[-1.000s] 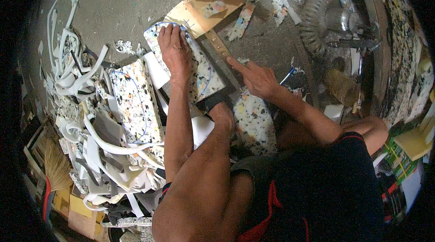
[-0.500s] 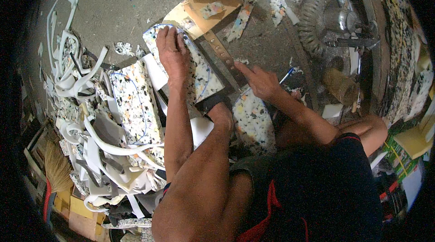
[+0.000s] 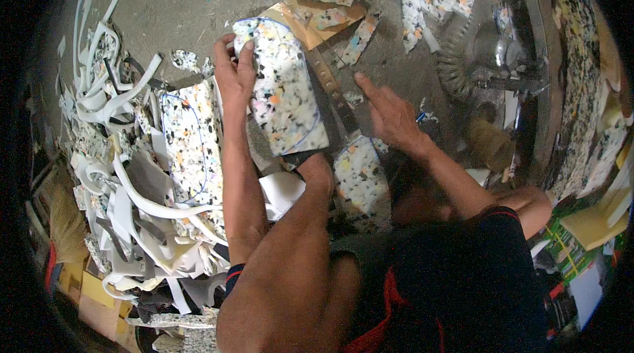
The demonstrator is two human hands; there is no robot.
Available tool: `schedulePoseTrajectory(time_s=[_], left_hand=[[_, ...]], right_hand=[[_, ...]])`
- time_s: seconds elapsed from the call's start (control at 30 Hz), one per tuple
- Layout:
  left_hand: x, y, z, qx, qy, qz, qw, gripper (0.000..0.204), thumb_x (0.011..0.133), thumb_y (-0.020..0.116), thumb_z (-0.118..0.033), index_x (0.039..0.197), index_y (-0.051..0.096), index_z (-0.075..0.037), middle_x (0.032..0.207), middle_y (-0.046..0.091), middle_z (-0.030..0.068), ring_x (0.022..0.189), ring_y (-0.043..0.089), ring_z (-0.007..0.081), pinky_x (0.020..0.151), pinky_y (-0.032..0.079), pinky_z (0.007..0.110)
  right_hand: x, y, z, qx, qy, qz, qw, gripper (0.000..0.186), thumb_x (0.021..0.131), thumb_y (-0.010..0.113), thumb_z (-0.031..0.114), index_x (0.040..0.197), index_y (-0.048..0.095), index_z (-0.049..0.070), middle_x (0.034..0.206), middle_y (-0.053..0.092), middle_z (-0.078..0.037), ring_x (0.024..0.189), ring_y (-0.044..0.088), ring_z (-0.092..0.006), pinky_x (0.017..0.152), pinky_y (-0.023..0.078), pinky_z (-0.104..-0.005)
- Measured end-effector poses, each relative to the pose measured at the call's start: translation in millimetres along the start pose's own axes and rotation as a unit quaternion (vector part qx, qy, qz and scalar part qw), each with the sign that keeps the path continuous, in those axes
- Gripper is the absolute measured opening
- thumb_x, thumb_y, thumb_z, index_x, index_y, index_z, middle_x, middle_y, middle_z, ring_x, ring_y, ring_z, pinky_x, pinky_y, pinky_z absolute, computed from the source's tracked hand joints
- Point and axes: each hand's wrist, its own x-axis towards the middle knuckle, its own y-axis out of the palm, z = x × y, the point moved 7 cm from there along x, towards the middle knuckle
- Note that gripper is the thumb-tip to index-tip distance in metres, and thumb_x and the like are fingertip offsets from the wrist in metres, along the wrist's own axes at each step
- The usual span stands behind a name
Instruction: The person sits on the floor and uses a knife to cut a speckled composite material along a marked line. They hold the material with one hand and guide the knife with the other, producing cut pieces and shavings.
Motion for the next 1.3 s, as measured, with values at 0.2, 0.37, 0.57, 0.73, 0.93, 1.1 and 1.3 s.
schedulePoseTrajectory(time_s=[0.2, 0.37, 0.57, 0.73, 0.93, 1.1, 1.3], left_hand=[[10.6, 12.9, -1.3, 0.154, 0.077, 0.063, 0.983, 0.035, 0.095, 0.070, -0.021, 0.123, 0.062, -0.003, 0.112, 0.066, 0.0220, 0.095, 0.065, 0.0290, 0.083, 0.053, 0.039], [-18.7, 36.0, -17.0, 0.202, 0.292, -0.037, 0.934, 0.031, 0.090, 0.069, -0.009, 0.121, 0.066, -0.003, 0.132, 0.060, 0.0203, 0.122, 0.057, 0.0413, 0.107, 0.044, 0.052], [-22.7, 56.5, -9.8, 0.232, 0.299, -0.038, 0.925, 0.033, 0.088, 0.065, -0.006, 0.121, 0.069, -0.005, 0.133, 0.063, 0.0118, 0.130, 0.054, 0.0341, 0.113, 0.039, 0.056], [-20.9, 58.4, -10.1, 0.247, 0.294, -0.029, 0.923, 0.034, 0.087, 0.064, -0.005, 0.121, 0.069, -0.006, 0.133, 0.063, 0.0116, 0.130, 0.054, 0.0343, 0.114, 0.038, 0.056], [-21.7, 58.1, -11.0, 0.245, 0.287, -0.023, 0.926, 0.035, 0.087, 0.063, -0.002, 0.121, 0.069, -0.006, 0.133, 0.063, 0.0117, 0.130, 0.054, 0.0348, 0.114, 0.038, 0.056], [-21.7, 58.8, -10.6, 0.248, 0.284, -0.017, 0.926, 0.037, 0.086, 0.063, -0.001, 0.122, 0.069, -0.006, 0.135, 0.062, 0.0117, 0.131, 0.053, 0.0346, 0.114, 0.038, 0.056], [-21.2, 61.6, -12.1, 0.261, 0.276, -0.003, 0.925, 0.039, 0.087, 0.062, -0.002, 0.125, 0.067, -0.006, 0.137, 0.061, 0.0114, 0.134, 0.051, 0.0340, 0.116, 0.036, 0.057]], right_hand=[[-1.1, -1.2, 5.4, -0.007, -0.023, 0.002, 1.000, 0.080, 0.090, 0.058, 0.003, 0.160, 0.029, 0.026, 0.091, 0.056, -0.016, 0.072, 0.061, -0.0381, 0.061, 0.053, -0.0481], [-3.8, 11.3, -1.4, -0.022, -0.011, 0.044, 0.999, 0.083, 0.089, 0.060, 0.003, 0.161, 0.027, 0.026, 0.092, 0.056, -0.016, 0.072, 0.061, -0.0367, 0.062, 0.053, -0.0479], [-3.7, 12.1, 3.7, -0.043, 0.006, 0.062, 0.997, 0.084, 0.088, 0.061, 0.003, 0.161, 0.026, 0.027, 0.094, 0.057, -0.015, 0.072, 0.061, -0.0363, 0.061, 0.054, -0.0475], [-5.7, 14.6, 3.0, -0.046, 0.017, 0.081, 0.995, 0.081, 0.090, 0.060, 0.004, 0.160, 0.029, 0.028, 0.096, 0.057, -0.015, 0.073, 0.062, -0.0355, 0.061, 0.055, -0.0467], [-6.3, 6.1, 3.7, -0.074, 0.016, 0.093, 0.993, 0.080, 0.090, 0.059, 0.005, 0.160, 0.029, 0.030, 0.097, 0.057, -0.014, 0.073, 0.063, -0.0351, 0.061, 0.056, -0.0458], [0.7, 9.8, 2.0, -0.095, 0.030, 0.118, 0.988, 0.076, 0.092, 0.056, 0.008, 0.160, 0.029, 0.030, 0.095, 0.057, -0.015, 0.073, 0.063, -0.0364, 0.063, 0.056, -0.0476], [66.0, 18.4, 25.7, -0.054, 0.006, 0.063, 0.997, 0.078, 0.090, 0.058, 0.004, 0.159, 0.031, 0.027, 0.093, 0.057, -0.018, 0.079, 0.061, -0.0390, 0.067, 0.052, -0.0494]])
